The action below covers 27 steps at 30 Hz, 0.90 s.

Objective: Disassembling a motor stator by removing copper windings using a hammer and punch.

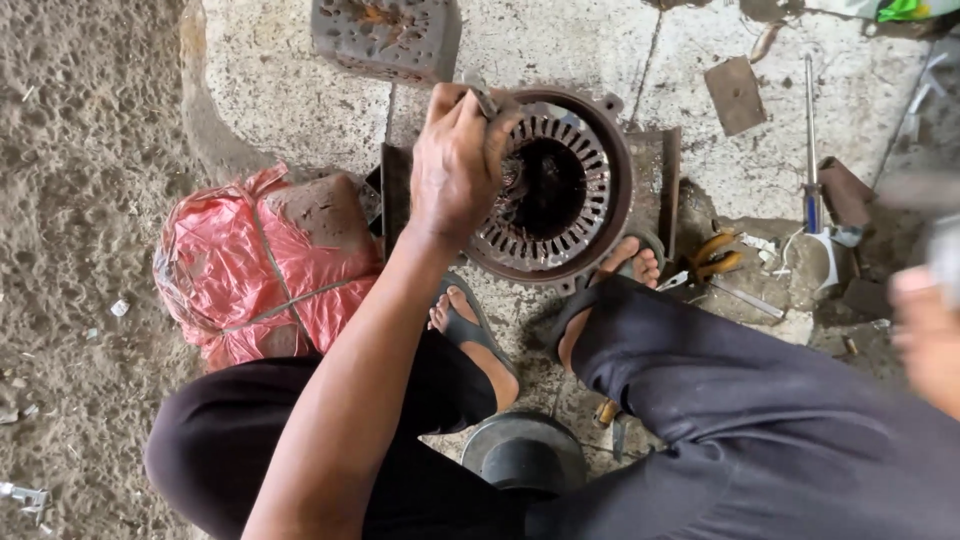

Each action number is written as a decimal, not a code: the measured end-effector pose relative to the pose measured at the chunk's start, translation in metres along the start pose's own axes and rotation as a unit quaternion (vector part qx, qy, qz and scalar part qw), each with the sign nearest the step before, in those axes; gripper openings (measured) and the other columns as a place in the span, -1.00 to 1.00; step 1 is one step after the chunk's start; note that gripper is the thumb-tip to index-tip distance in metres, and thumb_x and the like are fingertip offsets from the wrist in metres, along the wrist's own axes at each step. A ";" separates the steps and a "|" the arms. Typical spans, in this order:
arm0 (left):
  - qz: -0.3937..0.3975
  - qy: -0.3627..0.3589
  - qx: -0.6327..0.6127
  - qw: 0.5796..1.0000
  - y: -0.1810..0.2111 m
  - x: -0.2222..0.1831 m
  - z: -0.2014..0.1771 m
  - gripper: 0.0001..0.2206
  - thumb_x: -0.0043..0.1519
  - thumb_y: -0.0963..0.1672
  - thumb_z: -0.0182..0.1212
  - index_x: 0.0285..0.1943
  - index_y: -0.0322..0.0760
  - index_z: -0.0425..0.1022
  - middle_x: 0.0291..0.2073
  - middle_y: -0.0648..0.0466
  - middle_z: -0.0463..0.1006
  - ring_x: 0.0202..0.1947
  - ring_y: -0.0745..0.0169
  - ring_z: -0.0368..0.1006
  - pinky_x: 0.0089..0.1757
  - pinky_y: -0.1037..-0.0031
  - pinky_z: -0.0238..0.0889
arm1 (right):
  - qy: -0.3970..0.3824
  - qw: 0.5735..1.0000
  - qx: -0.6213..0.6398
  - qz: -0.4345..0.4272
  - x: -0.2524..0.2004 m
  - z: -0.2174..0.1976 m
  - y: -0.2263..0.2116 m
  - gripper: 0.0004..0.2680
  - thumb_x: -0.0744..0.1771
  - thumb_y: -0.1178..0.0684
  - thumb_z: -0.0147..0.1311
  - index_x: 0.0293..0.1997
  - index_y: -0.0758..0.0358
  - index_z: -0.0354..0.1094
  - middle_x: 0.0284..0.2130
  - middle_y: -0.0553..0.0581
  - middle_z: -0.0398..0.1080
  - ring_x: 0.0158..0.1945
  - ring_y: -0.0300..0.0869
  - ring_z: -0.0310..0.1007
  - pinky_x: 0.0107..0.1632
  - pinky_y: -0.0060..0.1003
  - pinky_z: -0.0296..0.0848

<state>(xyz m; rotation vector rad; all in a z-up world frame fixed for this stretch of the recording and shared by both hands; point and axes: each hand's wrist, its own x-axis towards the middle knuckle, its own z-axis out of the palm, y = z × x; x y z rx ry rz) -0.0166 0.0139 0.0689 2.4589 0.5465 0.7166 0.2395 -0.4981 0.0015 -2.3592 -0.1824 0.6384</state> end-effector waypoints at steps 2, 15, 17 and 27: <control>0.017 0.011 -0.002 1.000 -0.002 -0.001 -0.001 -0.80 0.41 -0.14 -0.07 -0.13 -0.37 0.45 -0.40 -0.05 0.60 -0.25 0.06 0.35 -0.34 0.38 0.32 | 0.040 0.999 -0.026 -0.017 -0.068 0.058 -0.042 -0.83 0.60 0.14 0.12 0.22 0.43 0.22 -0.29 0.19 0.28 -0.42 -0.18 0.21 -0.45 -0.28 0.20; 0.004 0.029 0.029 0.999 0.007 0.007 -0.012 -0.82 0.29 -0.11 0.28 -0.20 -0.34 0.45 -0.41 -0.13 0.54 -0.31 -0.30 0.51 -0.27 0.08 0.43 | -0.012 0.990 -0.128 0.058 -0.194 0.225 -0.093 -0.79 0.33 -0.15 0.18 -0.05 0.07 0.44 -0.35 0.08 0.55 -0.24 -0.07 0.54 -0.12 -0.22 0.50; 0.011 0.038 -0.009 0.999 0.001 0.002 -0.008 -0.81 0.29 -0.10 0.26 -0.22 -0.33 0.43 -0.40 -0.10 0.53 -0.27 -0.27 0.51 -0.27 0.15 0.45 | -0.049 0.994 -0.098 0.027 -0.236 0.206 -0.154 -0.78 0.33 -0.11 0.14 -0.03 0.15 0.45 -0.32 0.07 0.56 -0.27 -0.13 0.53 -0.13 -0.29 0.50; 0.035 0.021 0.020 0.999 0.004 -0.002 -0.002 -0.80 0.29 -0.13 0.33 -0.17 -0.41 0.46 -0.35 -0.19 0.52 -0.26 -0.38 0.50 -0.21 0.02 0.41 | -0.015 0.999 -0.027 0.026 -0.153 0.140 -0.197 -0.77 0.35 0.03 0.06 0.02 0.35 0.48 -0.23 0.04 0.60 -0.35 -0.29 0.48 -0.17 -0.47 0.49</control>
